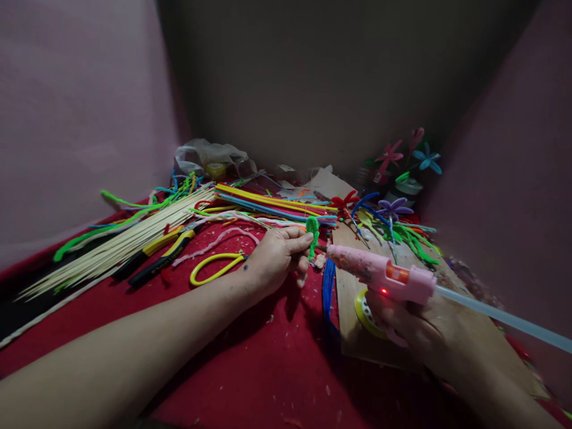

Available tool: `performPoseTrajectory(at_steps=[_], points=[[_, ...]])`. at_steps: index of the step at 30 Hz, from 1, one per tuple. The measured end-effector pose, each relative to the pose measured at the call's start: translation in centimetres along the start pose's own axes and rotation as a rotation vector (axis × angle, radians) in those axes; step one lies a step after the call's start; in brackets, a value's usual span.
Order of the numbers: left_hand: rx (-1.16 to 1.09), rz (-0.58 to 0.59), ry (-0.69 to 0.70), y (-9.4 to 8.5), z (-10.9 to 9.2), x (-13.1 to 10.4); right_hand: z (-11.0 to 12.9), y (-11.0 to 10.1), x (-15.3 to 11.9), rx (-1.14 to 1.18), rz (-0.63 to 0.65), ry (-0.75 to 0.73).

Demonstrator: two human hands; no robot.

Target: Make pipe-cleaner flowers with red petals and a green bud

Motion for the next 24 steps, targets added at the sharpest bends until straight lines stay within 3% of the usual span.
performPoseTrajectory(at_steps=[7,14,20,24], points=[[-0.007,0.011,0.007,0.0,0.1,0.0,0.6,-0.7,0.1,-0.137,-0.051,0.057],[-0.011,0.040,-0.001,-0.1,0.3,0.0,-0.1,-0.2,-0.1,-0.104,-0.215,0.002],[0.006,0.047,0.000,0.0,0.3,-0.1,1.8,-0.7,0.6,-0.163,-0.137,0.015],[0.019,0.028,-0.002,0.0,0.2,-0.1,1.6,-0.7,0.5,-0.127,-0.102,0.032]])
Point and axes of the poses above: each hand's wrist, its own x-axis towards the middle knuckle, its own y-axis out of the palm, z = x × y, the point moved 2 cm from there along x, towards the middle knuckle, and after that the axes turned 2 degrees about -x, right-handed, at the moved point
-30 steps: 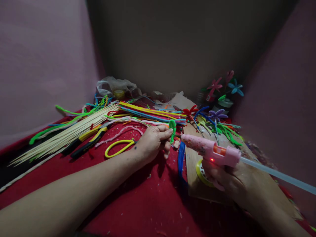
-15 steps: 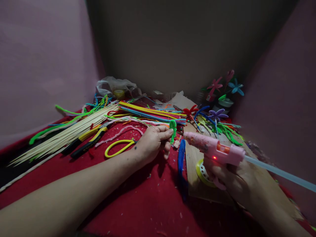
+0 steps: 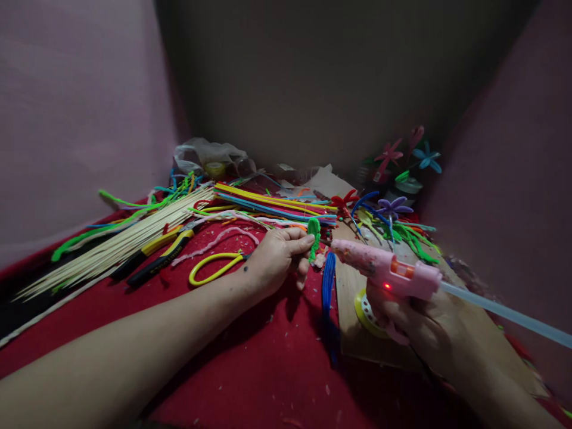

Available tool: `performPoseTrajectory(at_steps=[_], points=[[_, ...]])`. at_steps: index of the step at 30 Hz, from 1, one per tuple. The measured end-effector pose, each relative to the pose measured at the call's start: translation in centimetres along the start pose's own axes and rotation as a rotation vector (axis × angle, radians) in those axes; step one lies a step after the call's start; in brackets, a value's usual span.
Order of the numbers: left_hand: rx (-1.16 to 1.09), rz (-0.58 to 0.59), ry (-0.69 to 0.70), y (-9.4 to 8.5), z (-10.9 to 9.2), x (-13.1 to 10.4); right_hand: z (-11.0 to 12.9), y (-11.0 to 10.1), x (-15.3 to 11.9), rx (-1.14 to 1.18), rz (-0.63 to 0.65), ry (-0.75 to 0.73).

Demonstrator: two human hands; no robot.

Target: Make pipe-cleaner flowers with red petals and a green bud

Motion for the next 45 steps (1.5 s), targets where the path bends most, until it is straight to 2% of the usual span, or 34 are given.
performPoseTrajectory(at_steps=[3,7,12,18,29,34,39,45], points=[[0.006,-0.007,0.009,0.0,-0.1,0.0,-0.6,0.1,-0.2,0.015,-0.004,-0.008],[0.006,-0.016,0.020,-0.1,-0.2,0.1,-1.2,0.4,-0.4,0.031,0.101,-0.026],[0.002,-0.006,0.029,-0.1,-0.2,0.1,-1.6,0.6,-0.6,0.087,0.055,-0.071],[0.018,-0.011,0.030,-0.1,-0.3,0.1,-1.0,0.3,-0.4,0.040,0.099,-0.043],[0.022,-0.011,0.013,-0.1,-0.1,0.0,-0.7,0.1,-0.4,-0.029,0.052,0.007],[0.023,-0.003,-0.003,0.0,0.0,-0.1,-1.3,0.5,-0.5,0.032,-0.063,-0.018],[0.055,0.003,-0.026,0.0,-0.2,-0.2,-0.8,0.3,-0.5,0.018,-0.015,0.005],[0.076,0.011,-0.036,0.1,-0.2,-0.3,-0.4,-0.1,-0.2,-0.072,-0.037,0.002]])
Point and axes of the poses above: each hand's wrist, its own x-axis towards the middle knuckle, its own y-axis out of the palm, z = x × y, the point moved 2 cm from there along x, towards the middle knuckle, and after that the axes turned 2 degrees about -x, right-handed, at the moved point
